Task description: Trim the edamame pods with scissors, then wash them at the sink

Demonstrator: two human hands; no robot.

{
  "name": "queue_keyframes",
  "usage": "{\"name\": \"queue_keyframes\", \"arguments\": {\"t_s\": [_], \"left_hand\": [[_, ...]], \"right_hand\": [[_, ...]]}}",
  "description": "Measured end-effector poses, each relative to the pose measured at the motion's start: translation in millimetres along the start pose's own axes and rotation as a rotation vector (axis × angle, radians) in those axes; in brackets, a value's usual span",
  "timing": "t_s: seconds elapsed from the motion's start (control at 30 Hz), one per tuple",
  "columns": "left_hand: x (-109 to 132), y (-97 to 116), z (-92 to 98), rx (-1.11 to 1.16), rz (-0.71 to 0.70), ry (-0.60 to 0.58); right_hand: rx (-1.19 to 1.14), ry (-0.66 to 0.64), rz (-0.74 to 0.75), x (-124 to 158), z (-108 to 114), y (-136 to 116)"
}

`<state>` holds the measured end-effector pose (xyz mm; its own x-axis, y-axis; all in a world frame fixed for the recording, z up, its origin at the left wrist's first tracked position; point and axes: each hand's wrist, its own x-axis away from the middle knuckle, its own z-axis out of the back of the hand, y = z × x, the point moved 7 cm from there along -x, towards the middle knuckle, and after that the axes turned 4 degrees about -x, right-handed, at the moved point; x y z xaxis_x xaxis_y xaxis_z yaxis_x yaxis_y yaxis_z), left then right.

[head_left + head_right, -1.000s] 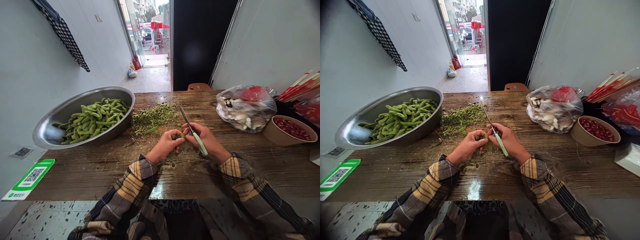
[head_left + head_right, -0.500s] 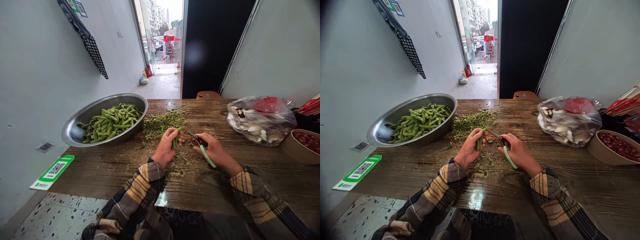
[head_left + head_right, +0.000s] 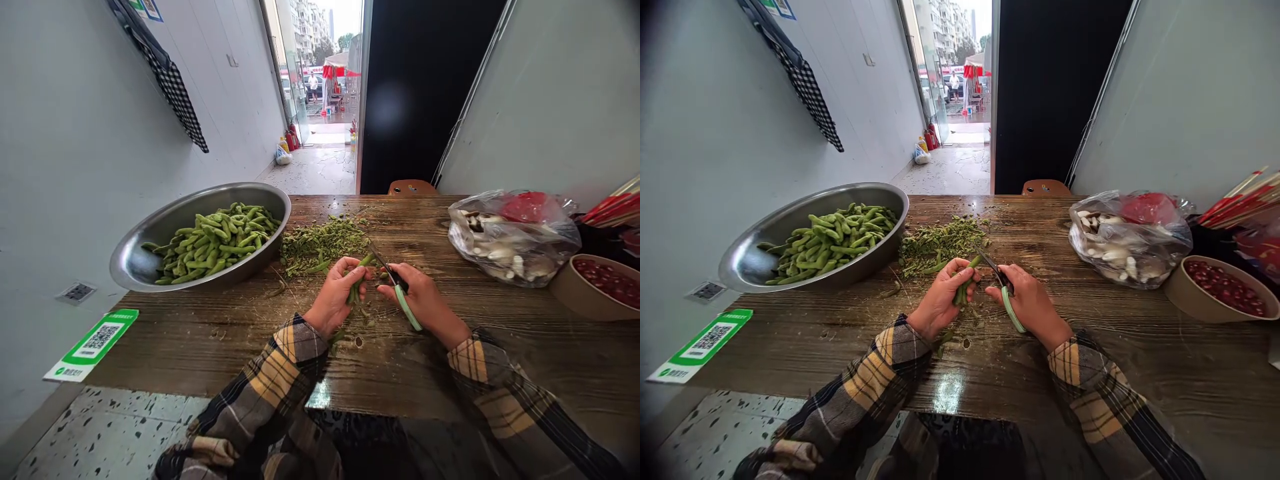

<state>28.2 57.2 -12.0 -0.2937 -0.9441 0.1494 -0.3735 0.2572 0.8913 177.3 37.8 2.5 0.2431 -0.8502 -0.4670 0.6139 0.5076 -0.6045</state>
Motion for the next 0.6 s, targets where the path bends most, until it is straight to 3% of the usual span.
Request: {"name": "queue_keyframes", "arguments": {"t_s": [0.2,0.6], "left_hand": [[-5.7,7.9,11.6,0.061,-0.037,0.075],[-10.8,10.2,19.7,0.176,-0.036,0.082]], "right_hand": [[0.048,-0.055,0.01,3.0,-2.0,-0.6],[0.146,-0.09,0.047,6.8,-8.1,-6.9]]}}
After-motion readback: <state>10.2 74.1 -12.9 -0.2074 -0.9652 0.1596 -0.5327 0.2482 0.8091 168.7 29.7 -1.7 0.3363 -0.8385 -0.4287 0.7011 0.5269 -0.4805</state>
